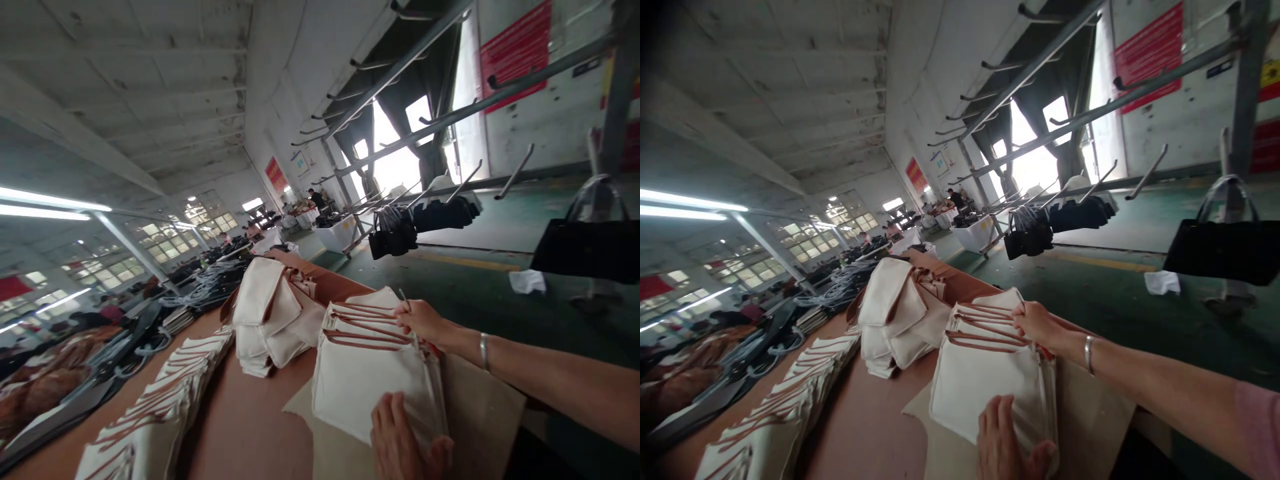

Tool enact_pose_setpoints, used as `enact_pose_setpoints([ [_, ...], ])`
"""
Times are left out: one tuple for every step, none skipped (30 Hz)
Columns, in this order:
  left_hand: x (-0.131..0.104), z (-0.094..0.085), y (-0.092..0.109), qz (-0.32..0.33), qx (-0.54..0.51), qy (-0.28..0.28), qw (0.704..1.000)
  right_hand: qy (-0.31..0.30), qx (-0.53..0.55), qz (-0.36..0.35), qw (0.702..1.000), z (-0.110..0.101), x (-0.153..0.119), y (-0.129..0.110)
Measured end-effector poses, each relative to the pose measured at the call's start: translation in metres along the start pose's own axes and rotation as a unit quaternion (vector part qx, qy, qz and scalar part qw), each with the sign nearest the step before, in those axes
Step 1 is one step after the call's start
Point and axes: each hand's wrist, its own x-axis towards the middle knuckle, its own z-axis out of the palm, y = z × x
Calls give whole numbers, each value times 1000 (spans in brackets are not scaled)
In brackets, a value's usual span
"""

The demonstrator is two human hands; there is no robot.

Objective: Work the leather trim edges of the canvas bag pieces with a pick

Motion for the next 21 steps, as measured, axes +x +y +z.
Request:
enact_pose_setpoints([
  [3, 14, 9, -5, 16, -17, 1000, 17, 13, 10, 1000, -7, -6, 12],
  [6, 25, 17, -17, 36, -34, 999, 33, 25, 16, 999, -12, -13, 21],
  [9, 32, 23, -27, 54, -53, 997, 45, 37, 18, 998, -16, -20, 28],
  [12, 36, 28, -32, 66, -76, 994, 53, 46, 17, 997, -18, -26, 34],
  [17, 37, 30, -34, 71, -98, 992, 57, 55, 12, 997, -18, -32, 38],
  [22, 35, 30, -33, 69, -116, 990, 58, 61, 6, 996, -18, -38, 41],
  [28, 32, 28, -30, 61, -131, 989, 56, 67, -1, 996, -16, -43, 43],
  [33, 27, 23, -33, 53, -137, 989, 54, 71, -7, 996, -13, -47, 46],
  [38, 21, 17, -39, 46, -137, 989, 51, 74, -12, 996, -10, -50, 48],
  [43, 15, 10, -51, 39, -132, 989, 51, 75, -15, 996, -6, -52, 51],
  [46, 8, 1, -63, 32, -125, 990, 51, 73, -17, 996, -1, -54, 53],
  [47, 2, -8, -73, 21, -117, 990, 51, 68, -17, 996, 4, -56, 56],
  [48, -4, -16, -81, 8, -106, 991, 51, 62, -18, 997, 8, -58, 57],
  [46, -10, -25, -86, -5, -93, 992, 50, 56, -20, 997, 12, -60, 58],
  [43, -15, -32, -87, -16, -83, 993, 48, 51, -21, 997, 15, -62, 58],
  [39, -18, -39, -83, -27, -75, 993, 45, 47, -23, 998, 18, -64, 56],
  [34, -21, -45, -77, -36, -70, 994, 42, 44, -23, 998, 20, -66, 54],
  [28, -22, -49, -70, -44, -67, 994, 37, 41, -24, 998, 21, -67, 50],
  [21, -23, -52, -64, -53, -64, 994, 32, 39, -26, 998, 22, -68, 46],
  [15, -22, -55, -61, -61, -59, 994, 25, 35, -26, 999, 24, -68, 43],
  [9, -22, -56, -61, -70, -51, 994, 17, 28, -24, 999, 26, -68, 39],
])
